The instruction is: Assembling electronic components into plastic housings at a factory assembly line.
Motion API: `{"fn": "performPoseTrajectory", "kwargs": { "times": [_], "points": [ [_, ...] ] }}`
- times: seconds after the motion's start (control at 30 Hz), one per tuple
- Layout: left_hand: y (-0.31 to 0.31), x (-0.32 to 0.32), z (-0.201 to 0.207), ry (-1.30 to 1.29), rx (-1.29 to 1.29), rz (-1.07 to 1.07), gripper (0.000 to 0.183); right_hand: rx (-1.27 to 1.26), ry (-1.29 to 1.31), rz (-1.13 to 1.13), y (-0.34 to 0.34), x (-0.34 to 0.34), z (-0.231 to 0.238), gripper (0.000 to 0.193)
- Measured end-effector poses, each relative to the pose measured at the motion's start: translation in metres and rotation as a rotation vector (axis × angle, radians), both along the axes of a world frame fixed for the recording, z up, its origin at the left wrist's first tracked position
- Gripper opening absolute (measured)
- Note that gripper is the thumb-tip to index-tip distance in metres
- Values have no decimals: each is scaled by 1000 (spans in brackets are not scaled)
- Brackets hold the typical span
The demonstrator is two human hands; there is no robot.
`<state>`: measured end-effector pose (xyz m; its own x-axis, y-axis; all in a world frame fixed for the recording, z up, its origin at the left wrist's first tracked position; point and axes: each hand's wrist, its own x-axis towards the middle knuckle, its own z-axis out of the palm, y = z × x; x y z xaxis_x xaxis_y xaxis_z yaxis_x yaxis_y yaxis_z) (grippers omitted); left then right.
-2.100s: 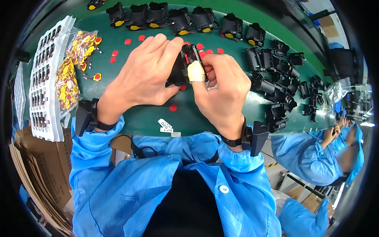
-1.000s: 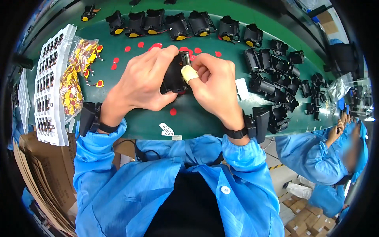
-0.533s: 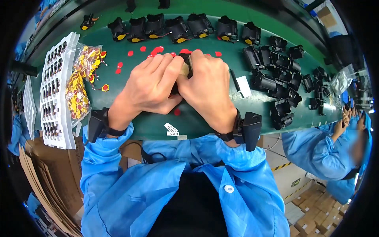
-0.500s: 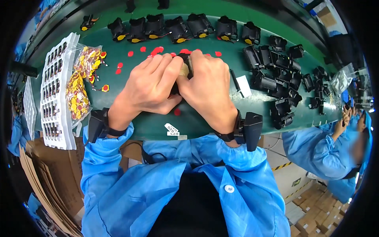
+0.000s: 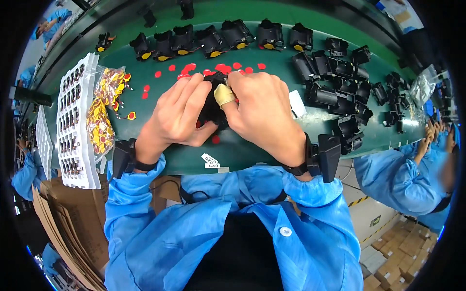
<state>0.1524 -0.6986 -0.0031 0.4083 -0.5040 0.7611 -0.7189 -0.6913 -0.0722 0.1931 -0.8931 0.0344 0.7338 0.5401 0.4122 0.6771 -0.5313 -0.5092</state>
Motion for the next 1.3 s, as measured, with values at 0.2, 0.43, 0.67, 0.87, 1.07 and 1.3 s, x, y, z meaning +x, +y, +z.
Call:
{"fn": "performPoseTrajectory", "kwargs": {
  "times": [0.2,0.43,0.67,0.87,1.07,1.3],
  "points": [
    [-1,2,2,56,-20,-46,74,32,0,-16,-5,-3,1,26],
    [2,0,-5,113,-151,-98,77,34,152,125,-10,8,9,30],
    [0,1,3,411,-554,-320,75,569,808,352,-17,25,-7,29],
    [-2,5,5,302,-507,-319,76,966,1197,412,-7,17,-21,30],
    [-8,7,4,319,-359,-200,75,848,1002,256,3,16,-34,27],
    [6,2,5,641,-569,-286,87,861,1151,396,-5,22,-29,17]
  ]
}}
